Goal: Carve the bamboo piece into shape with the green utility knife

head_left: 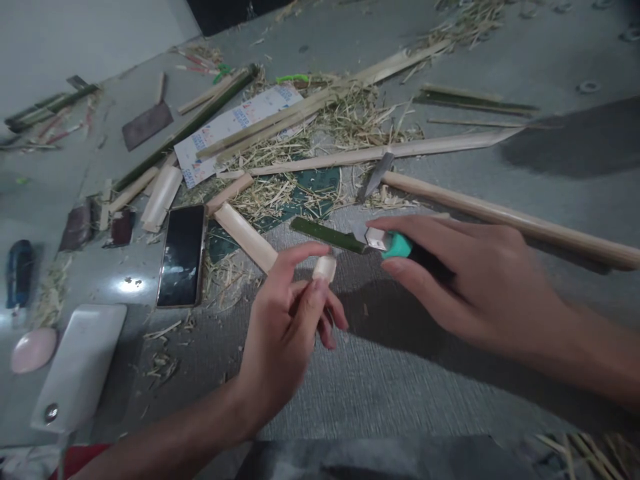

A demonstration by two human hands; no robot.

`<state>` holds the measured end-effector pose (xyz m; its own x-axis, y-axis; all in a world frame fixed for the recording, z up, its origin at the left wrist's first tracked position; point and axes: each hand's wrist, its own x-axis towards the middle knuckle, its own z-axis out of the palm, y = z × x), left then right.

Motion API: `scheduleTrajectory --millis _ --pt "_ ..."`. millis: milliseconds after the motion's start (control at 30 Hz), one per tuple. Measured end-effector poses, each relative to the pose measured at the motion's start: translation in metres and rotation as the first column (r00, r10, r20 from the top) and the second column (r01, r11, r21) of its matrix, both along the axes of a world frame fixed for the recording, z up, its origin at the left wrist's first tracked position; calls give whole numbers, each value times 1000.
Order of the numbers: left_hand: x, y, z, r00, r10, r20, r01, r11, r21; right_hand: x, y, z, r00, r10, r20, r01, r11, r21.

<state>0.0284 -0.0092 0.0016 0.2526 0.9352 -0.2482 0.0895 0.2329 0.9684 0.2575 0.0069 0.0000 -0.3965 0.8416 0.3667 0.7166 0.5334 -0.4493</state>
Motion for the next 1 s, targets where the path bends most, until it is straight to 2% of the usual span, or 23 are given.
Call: scheduleTrajectory --millis 133,467,733,1000 --pt "-2 -3 1 997 24 -71 -19 997 69 0 0 -1 1000 -6 1 6 1000 -29" --pt "-1 -4 6 994 88 -66 -86 996 37 0 0 -2 1000 1 20 0 999 -48" --pt "-1 -5 7 997 72 13 -73 997 18 0 -2 1 999 -10 32 13 997 -80" --pt "-3 -5 4 995 67 71 -64 997 -39 0 -1 4 999 24 -27 -27 995 -94"
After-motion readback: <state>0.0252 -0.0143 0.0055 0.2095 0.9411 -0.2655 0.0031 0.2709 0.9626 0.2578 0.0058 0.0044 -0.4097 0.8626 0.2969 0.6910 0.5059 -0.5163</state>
